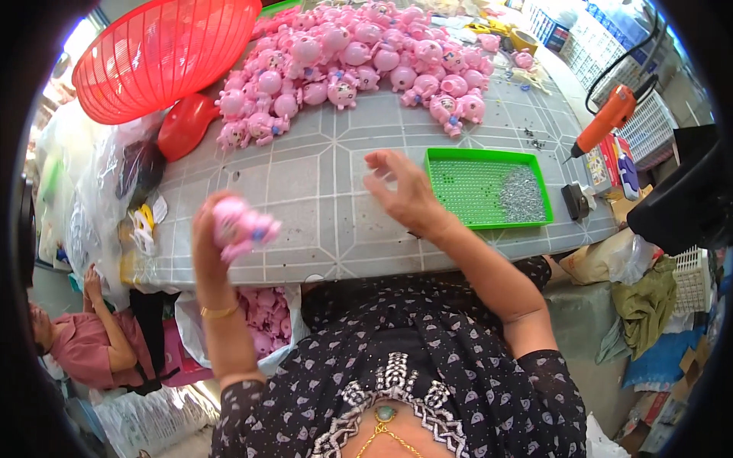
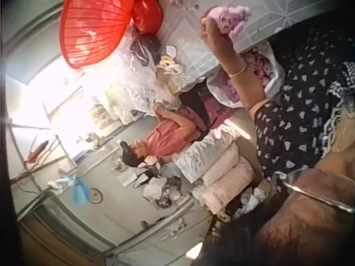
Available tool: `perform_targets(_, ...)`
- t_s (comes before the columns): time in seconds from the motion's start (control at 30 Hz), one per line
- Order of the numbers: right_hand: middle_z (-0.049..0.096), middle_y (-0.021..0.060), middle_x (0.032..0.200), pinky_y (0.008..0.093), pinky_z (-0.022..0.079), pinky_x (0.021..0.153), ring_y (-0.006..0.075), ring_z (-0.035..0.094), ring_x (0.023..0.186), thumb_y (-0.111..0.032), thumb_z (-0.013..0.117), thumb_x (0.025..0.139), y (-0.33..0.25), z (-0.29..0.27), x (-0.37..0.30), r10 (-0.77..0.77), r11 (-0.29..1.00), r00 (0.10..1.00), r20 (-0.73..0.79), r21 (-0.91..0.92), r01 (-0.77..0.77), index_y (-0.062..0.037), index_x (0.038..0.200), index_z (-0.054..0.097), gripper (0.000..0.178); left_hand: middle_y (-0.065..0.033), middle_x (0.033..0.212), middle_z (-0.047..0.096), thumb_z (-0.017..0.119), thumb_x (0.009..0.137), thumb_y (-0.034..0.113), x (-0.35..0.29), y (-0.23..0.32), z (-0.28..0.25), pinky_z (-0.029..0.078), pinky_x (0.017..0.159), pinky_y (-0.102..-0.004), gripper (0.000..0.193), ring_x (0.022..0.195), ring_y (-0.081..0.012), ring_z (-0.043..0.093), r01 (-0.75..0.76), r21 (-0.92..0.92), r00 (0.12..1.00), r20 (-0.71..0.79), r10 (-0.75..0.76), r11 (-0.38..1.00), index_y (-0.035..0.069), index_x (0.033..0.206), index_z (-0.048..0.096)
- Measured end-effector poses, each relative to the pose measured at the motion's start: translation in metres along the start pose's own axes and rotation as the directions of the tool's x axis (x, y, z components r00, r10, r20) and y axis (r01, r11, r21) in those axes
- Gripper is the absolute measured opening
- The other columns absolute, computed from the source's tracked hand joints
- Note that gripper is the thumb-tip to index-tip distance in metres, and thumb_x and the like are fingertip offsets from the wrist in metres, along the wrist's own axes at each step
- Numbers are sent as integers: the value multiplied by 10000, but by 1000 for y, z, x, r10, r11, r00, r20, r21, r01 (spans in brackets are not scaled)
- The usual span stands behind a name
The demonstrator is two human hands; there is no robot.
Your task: Assembling small pink plastic pig toys using a power screwdriver.
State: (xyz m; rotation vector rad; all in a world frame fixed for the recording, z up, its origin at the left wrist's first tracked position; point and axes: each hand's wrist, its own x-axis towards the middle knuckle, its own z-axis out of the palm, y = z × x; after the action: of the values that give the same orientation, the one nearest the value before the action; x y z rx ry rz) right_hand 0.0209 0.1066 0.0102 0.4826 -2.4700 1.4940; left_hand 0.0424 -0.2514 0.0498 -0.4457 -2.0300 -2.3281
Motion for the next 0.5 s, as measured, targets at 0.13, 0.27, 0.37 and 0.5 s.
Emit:
perform_targets(0.13,672,141,1153,473,491,963,344,620,1137,-251,731,853,53,-45,45,-97,843,986,-135,-538,9,-110,1149,670,333,-60,978,661,676,947,233,-105,37,-55,529,740,-277,319,848,-143,648,310,93,906,-329,-264,946,-28,1129,670)
perform_targets(0.27,625,128,1271,557,419,1014,353,572,1218,-179,684,841,71,-60,110,-50,642,962,-267,-746,-174,-119,1177,647,343,-49,908,664,758,915,242,-206,-5,-122,523,746,-305,260,817,-137,624,425,658,845,-535,-11,621,7,1004,696)
perform_targets(0.37,632,144,1276,517,467,965,386,602,1204,-186,669,846,103,-66,146,4,467,962,-273,-850,-243,-146,1231,632,390,-137,977,681,807,841,306,-225,-26,-98,546,764,-397,413,841,-308,677,471,882,876,-467,120,-14,46,1136,681)
perform_targets(0.5,688,187,1166,532,507,921,396,661,1127,-197,688,830,127,-80,172,119,446,982,-145,-876,-183,-119,1101,711,283,-188,1150,625,856,747,360,-217,-45,-65,528,915,-509,689,1121,-416,612,507,852,853,-518,-66,-126,51,1300,585)
